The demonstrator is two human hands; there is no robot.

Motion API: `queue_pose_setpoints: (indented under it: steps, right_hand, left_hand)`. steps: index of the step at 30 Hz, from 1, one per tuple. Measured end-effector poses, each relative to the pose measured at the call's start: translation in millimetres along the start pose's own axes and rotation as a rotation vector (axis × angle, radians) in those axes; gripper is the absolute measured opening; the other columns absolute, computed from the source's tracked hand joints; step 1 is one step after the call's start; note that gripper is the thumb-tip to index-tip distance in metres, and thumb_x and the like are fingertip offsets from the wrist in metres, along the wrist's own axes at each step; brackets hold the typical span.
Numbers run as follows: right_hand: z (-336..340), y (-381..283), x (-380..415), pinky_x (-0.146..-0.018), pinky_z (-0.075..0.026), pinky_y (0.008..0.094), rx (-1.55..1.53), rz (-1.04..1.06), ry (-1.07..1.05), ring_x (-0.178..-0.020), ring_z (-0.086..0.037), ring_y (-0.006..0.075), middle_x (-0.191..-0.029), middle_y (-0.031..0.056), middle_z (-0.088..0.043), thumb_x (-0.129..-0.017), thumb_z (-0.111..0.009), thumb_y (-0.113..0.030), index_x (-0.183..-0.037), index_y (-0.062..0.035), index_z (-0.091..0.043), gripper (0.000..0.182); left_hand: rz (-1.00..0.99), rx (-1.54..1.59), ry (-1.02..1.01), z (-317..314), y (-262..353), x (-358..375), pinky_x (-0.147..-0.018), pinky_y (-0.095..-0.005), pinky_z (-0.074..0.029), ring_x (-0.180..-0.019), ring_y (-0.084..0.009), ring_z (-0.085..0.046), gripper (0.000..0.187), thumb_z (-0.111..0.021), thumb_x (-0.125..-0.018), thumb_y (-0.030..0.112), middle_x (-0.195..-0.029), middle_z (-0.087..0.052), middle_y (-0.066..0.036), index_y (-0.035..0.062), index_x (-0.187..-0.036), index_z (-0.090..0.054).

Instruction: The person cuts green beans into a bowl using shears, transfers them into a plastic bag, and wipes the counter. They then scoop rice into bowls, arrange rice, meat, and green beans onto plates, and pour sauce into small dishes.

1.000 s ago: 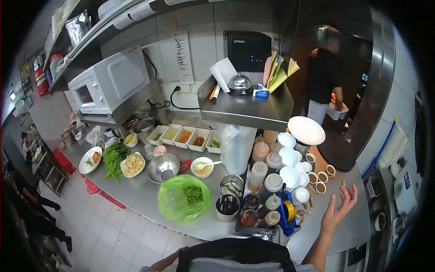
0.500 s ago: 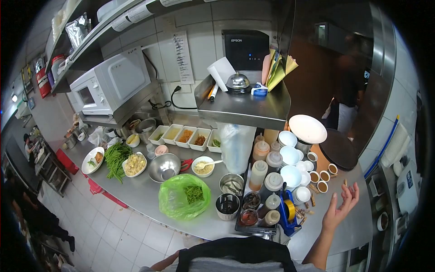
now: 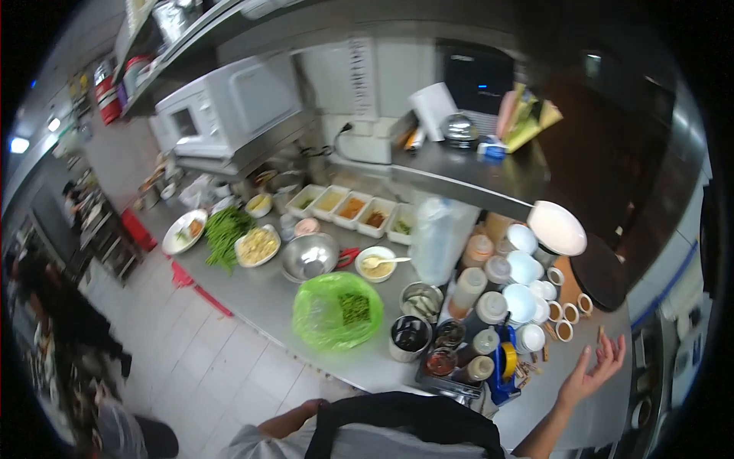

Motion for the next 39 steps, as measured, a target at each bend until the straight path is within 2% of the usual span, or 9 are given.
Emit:
queue_pose_setpoints:
  steps: [2,4,7,10,14,26,32,35,39]
  right_hand:
    - [-2,5,2,-0.093,-0.036,0.0372,0.013,0.022,-0.009,-0.121,-0.039,0.0232,-0.136,0.0115,-0.035,-0.087,-0.055,-0.012,-0.115,-0.0059,-0.055,0.029]
    - [-5,12,5,-0.092,-0.038,0.0370,0.027,0.046,-0.019,-0.121,-0.039,0.0228,-0.135,0.0118,-0.036,-0.087,-0.055,-0.013,-0.115,-0.0053,-0.055,0.029]
    - [-12,23,5,-0.090,-0.040,0.0363,-0.182,-0.033,-0.035,-0.120,-0.040,0.0228,-0.135,0.0124,-0.037,-0.088,-0.055,-0.015,-0.116,-0.0036,-0.055,0.030]
    - [-12,-5,0,-0.073,-0.055,0.0372,-0.169,0.223,0.014,-0.097,-0.056,0.0270,-0.128,0.0173,-0.032,-0.084,-0.064,-0.021,-0.111,0.0048,-0.053,0.039]
    - [-19,-16,0,-0.074,-0.055,0.0353,-0.212,0.256,0.025,-0.096,-0.057,0.0261,-0.125,0.0184,-0.034,-0.084,-0.065,-0.022,-0.108,0.0060,-0.054,0.039]
    - [-18,-12,-2,-0.077,-0.054,0.0369,-0.258,0.222,0.018,-0.101,-0.054,0.0278,-0.125,0.0195,-0.035,-0.084,-0.064,-0.025,-0.109,0.0041,-0.055,0.039]
    - [-14,-22,-5,-0.078,-0.053,0.0382,0.058,0.389,0.015,-0.094,-0.056,0.0291,-0.125,0.0193,-0.036,-0.084,-0.064,-0.024,-0.110,0.0036,-0.054,0.040]
    - [-18,-20,-5,-0.079,-0.052,0.0390,-0.246,0.208,0.042,-0.094,-0.055,0.0301,-0.123,0.0193,-0.039,-0.083,-0.065,-0.025,-0.108,0.0030,-0.056,0.038]
    - [-22,15,-3,-0.086,-0.044,0.0335,0.160,0.150,-0.064,-0.117,-0.043,0.0229,-0.133,0.0139,-0.038,-0.090,-0.054,-0.016,-0.118,-0.0020,-0.053,0.032]
  left_hand:
    - [-0.089,-0.171,0.037,-12,-2,-11,-0.088,-0.0365,-0.046,-0.107,-0.0254,-0.054,0.034,-0.041,-0.089,0.030,-0.108,-0.062,-0.009,0.0148,-0.113,-0.059]
    - [0.325,0.225,-0.248,31,46,36,-0.093,-0.0383,-0.043,-0.112,-0.0272,-0.050,0.034,-0.044,-0.087,0.030,-0.116,-0.057,-0.012,0.0134,-0.112,-0.059]
    - [0.362,0.202,-0.087,45,54,52,-0.089,-0.0394,-0.044,-0.104,-0.0303,-0.054,0.040,-0.050,-0.082,0.036,-0.110,-0.060,-0.014,0.0100,-0.111,-0.059]
    - [0.390,0.134,0.059,50,53,68,-0.085,-0.0405,-0.045,-0.097,-0.0334,-0.058,0.048,-0.056,-0.078,0.043,-0.104,-0.062,-0.016,0.0066,-0.110,-0.058]
    - [0.517,0.109,0.003,35,38,75,-0.091,-0.0399,-0.042,-0.106,-0.0326,-0.055,0.057,-0.061,-0.076,0.052,-0.113,-0.059,-0.016,0.0129,-0.118,-0.055]
    - [0.426,0.111,-0.021,42,60,81,-0.092,-0.0395,-0.042,-0.108,-0.0322,-0.054,0.056,-0.063,-0.076,0.049,-0.114,-0.059,-0.015,0.0134,-0.118,-0.055]
    - [0.436,0.104,0.027,45,54,72,-0.089,-0.0393,-0.043,-0.104,-0.0317,-0.056,0.054,-0.059,-0.077,0.051,-0.109,-0.060,-0.015,0.0124,-0.113,-0.058]
    - [0.469,0.129,-0.001,55,66,81,-0.091,-0.0391,-0.043,-0.106,-0.0318,-0.055,0.056,-0.061,-0.075,0.052,-0.112,-0.060,-0.015,0.0139,-0.116,-0.056]
    - [0.469,0.112,-0.011,54,64,81,-0.090,-0.0391,-0.043,-0.104,-0.0315,-0.056,0.056,-0.061,-0.076,0.053,-0.111,-0.060,-0.015,0.0139,-0.116,-0.056]
Point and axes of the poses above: each hand's wrist, its own x-axis away from the middle knuckle, its own z-axis out of the back of the hand, y = z × x, the point moved 6 cm from there along -x, towards the middle knuckle
